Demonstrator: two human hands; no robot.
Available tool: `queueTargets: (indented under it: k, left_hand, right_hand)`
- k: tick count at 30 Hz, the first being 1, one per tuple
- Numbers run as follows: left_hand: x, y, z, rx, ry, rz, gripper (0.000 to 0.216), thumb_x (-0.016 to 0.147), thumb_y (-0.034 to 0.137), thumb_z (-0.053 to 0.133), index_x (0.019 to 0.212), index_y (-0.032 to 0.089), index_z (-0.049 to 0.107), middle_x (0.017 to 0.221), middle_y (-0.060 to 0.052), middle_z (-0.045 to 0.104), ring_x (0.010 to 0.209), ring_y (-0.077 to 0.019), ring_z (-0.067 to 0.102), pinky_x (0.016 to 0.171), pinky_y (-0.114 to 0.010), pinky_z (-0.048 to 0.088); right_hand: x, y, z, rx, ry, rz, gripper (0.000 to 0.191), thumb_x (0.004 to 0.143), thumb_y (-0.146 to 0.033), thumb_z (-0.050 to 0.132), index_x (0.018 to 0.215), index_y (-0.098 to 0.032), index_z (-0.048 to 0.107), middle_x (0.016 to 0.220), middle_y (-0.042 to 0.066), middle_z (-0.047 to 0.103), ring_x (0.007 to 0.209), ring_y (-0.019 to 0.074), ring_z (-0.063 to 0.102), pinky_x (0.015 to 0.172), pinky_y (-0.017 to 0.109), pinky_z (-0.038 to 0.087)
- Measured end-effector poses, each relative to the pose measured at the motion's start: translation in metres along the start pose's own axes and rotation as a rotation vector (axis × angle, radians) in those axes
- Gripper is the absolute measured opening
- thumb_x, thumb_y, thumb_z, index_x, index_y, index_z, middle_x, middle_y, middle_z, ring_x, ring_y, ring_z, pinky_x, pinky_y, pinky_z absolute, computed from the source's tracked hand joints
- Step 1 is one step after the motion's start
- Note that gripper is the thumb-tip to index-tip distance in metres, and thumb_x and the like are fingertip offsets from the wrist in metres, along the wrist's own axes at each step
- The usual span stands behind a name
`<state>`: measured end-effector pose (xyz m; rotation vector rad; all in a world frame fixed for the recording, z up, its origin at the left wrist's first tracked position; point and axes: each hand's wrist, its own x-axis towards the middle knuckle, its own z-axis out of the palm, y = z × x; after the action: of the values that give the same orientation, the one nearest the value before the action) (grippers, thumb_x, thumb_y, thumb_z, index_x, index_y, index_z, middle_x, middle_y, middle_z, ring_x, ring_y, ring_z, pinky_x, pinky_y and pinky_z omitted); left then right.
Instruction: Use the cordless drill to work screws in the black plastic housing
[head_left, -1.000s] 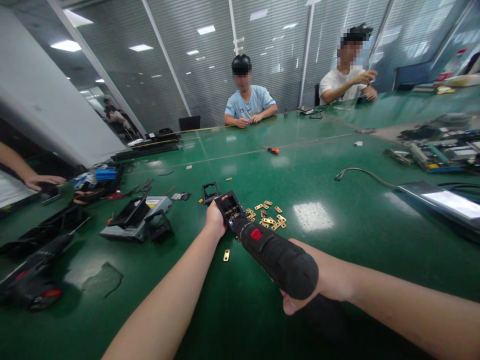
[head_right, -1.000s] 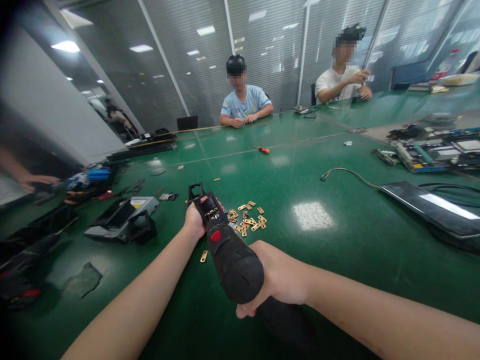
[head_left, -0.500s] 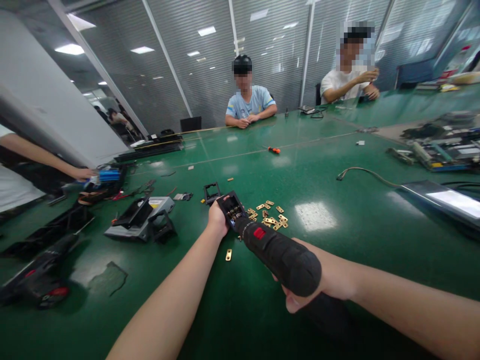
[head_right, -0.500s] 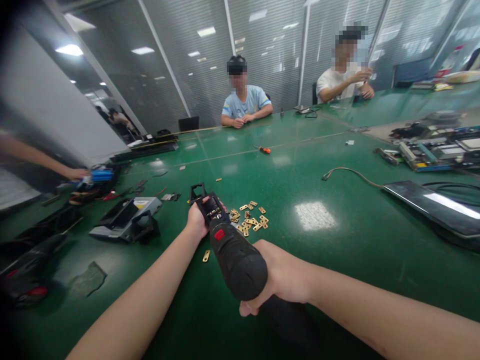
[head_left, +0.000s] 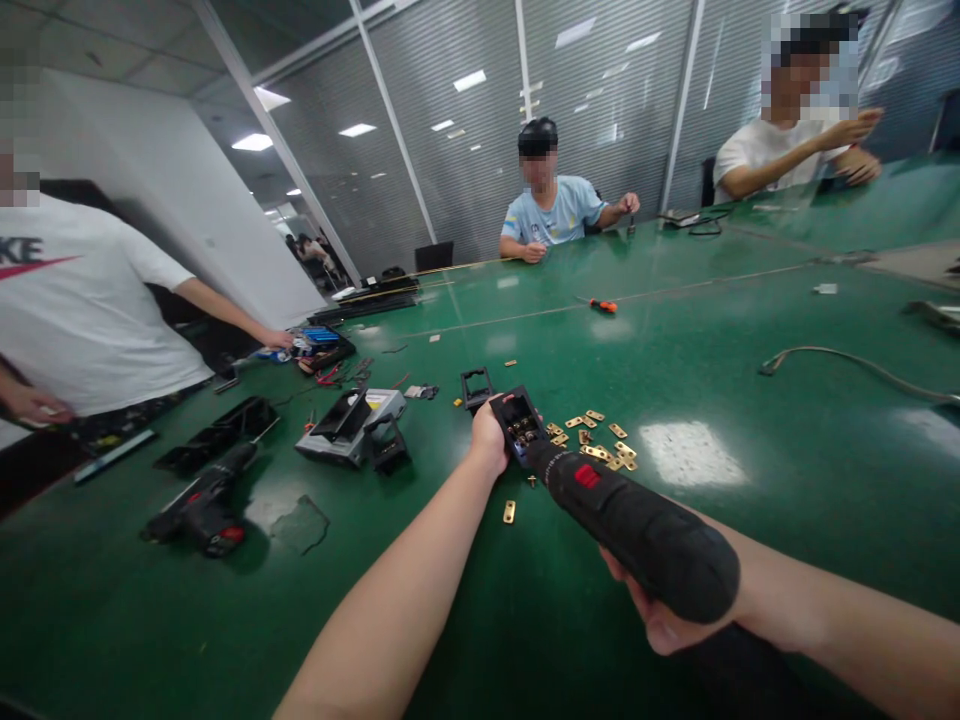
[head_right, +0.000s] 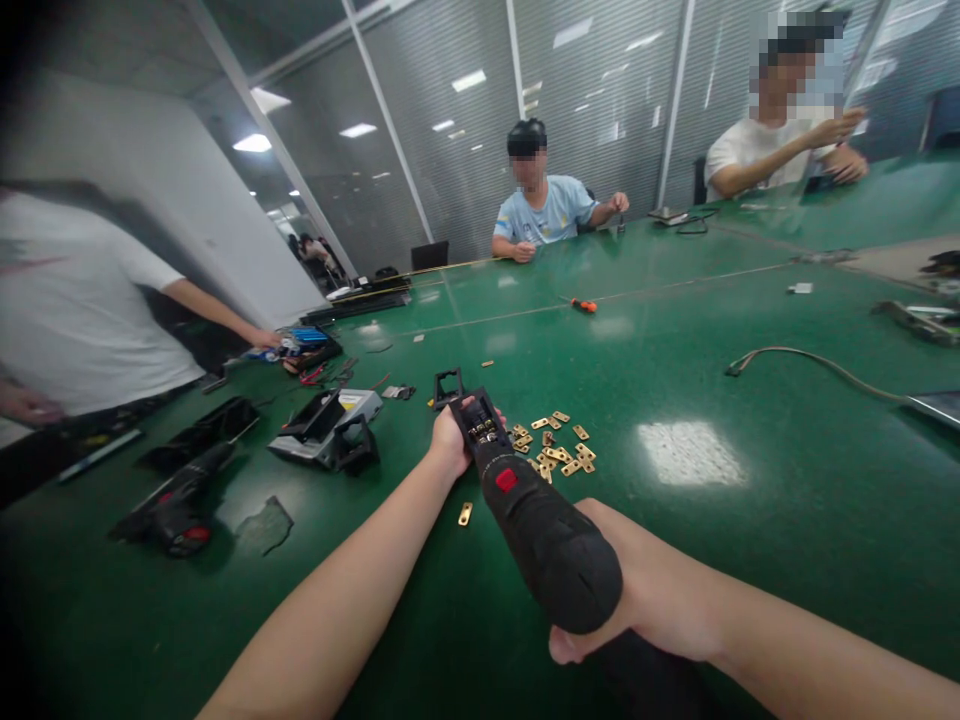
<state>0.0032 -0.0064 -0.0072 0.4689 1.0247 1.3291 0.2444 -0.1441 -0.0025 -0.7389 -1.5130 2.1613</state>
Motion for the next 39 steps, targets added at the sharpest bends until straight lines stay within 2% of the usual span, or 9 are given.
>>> queueTargets:
  k: [4, 7, 12, 14, 19, 24, 28, 39]
  left_hand:
    - [-0.001, 0.002, 0.0, 0.0, -0.011, -0.013, 0.019, 0.084, 0.03, 0.057, 0.081, 0.016, 0.068, 0.073, -0.013, 0.074, 0.079, -0.0321, 0.077, 0.077, -0.046, 0.061]
    - [-0.001, 0.003, 0.0, 0.025, 0.009, -0.018, 0.021, 0.085, 0.031, 0.056, 0.084, 0.014, 0.069, 0.072, -0.013, 0.074, 0.073, -0.031, 0.076, 0.071, -0.044, 0.062]
    - [0.0, 0.004, 0.001, 0.026, 0.029, -0.002, 0.024, 0.084, 0.029, 0.056, 0.093, 0.012, 0.07, 0.074, -0.013, 0.076, 0.064, -0.0289, 0.074, 0.063, -0.042, 0.061]
    - [0.0, 0.005, 0.001, 0.02, 0.034, -0.004, 0.024, 0.084, 0.028, 0.056, 0.095, 0.012, 0.07, 0.073, -0.012, 0.076, 0.064, -0.0287, 0.075, 0.063, -0.041, 0.061]
    - [-0.003, 0.007, 0.004, 0.018, 0.029, -0.001, 0.02, 0.086, 0.026, 0.055, 0.088, 0.012, 0.069, 0.073, -0.013, 0.076, 0.071, -0.0289, 0.077, 0.07, -0.042, 0.063]
    - [-0.003, 0.007, 0.004, 0.024, 0.03, 0.013, 0.021, 0.085, 0.026, 0.055, 0.087, 0.011, 0.07, 0.071, -0.013, 0.076, 0.072, -0.0295, 0.077, 0.071, -0.042, 0.063]
    - [0.001, 0.006, 0.0, 0.02, 0.025, 0.023, 0.023, 0.084, 0.027, 0.056, 0.094, 0.011, 0.069, 0.074, -0.014, 0.076, 0.067, -0.0292, 0.076, 0.066, -0.041, 0.062]
    - [0.005, 0.005, -0.001, 0.035, 0.028, 0.035, 0.03, 0.085, 0.028, 0.055, 0.106, 0.011, 0.068, 0.076, -0.013, 0.077, 0.065, -0.0291, 0.075, 0.064, -0.041, 0.06]
  right_hand:
    - [0.003, -0.003, 0.003, 0.048, -0.045, -0.001, 0.038, 0.058, -0.018, 0.098, 0.086, -0.013, 0.072, 0.07, 0.003, 0.077, 0.065, 0.0202, 0.074, 0.063, 0.029, 0.059]
    - [0.005, -0.006, 0.003, 0.082, -0.076, -0.012, 0.037, 0.055, -0.015, 0.099, 0.079, -0.013, 0.071, 0.07, 0.003, 0.077, 0.064, 0.0193, 0.074, 0.064, 0.029, 0.06]
    - [0.005, -0.017, 0.004, 0.087, -0.024, -0.016, 0.045, 0.051, -0.012, 0.1, 0.087, -0.013, 0.073, 0.069, 0.0, 0.076, 0.062, 0.0186, 0.074, 0.06, 0.026, 0.057]
    - [0.004, -0.022, 0.007, 0.098, -0.027, -0.021, 0.043, 0.05, -0.012, 0.1, 0.082, -0.013, 0.072, 0.066, 0.0, 0.075, 0.059, 0.0173, 0.071, 0.056, 0.024, 0.054]
    - [0.001, -0.033, 0.014, 0.09, -0.032, -0.023, 0.031, 0.056, -0.012, 0.096, 0.073, -0.014, 0.069, 0.064, 0.0, 0.074, 0.057, 0.0146, 0.069, 0.056, 0.023, 0.054]
    - [0.001, -0.036, 0.016, 0.09, -0.029, -0.025, 0.03, 0.056, -0.011, 0.096, 0.071, -0.013, 0.069, 0.064, 0.0, 0.074, 0.056, 0.0135, 0.068, 0.056, 0.022, 0.054]
    - [0.002, -0.034, 0.014, 0.114, -0.068, -0.042, 0.029, 0.056, -0.013, 0.096, 0.069, -0.013, 0.071, 0.067, 0.002, 0.076, 0.058, 0.0146, 0.07, 0.057, 0.023, 0.056]
    - [0.005, -0.03, 0.011, 0.092, -0.051, -0.087, 0.026, 0.054, -0.007, 0.095, 0.066, -0.013, 0.073, 0.063, 0.0, 0.074, 0.055, 0.0139, 0.068, 0.052, 0.021, 0.053]
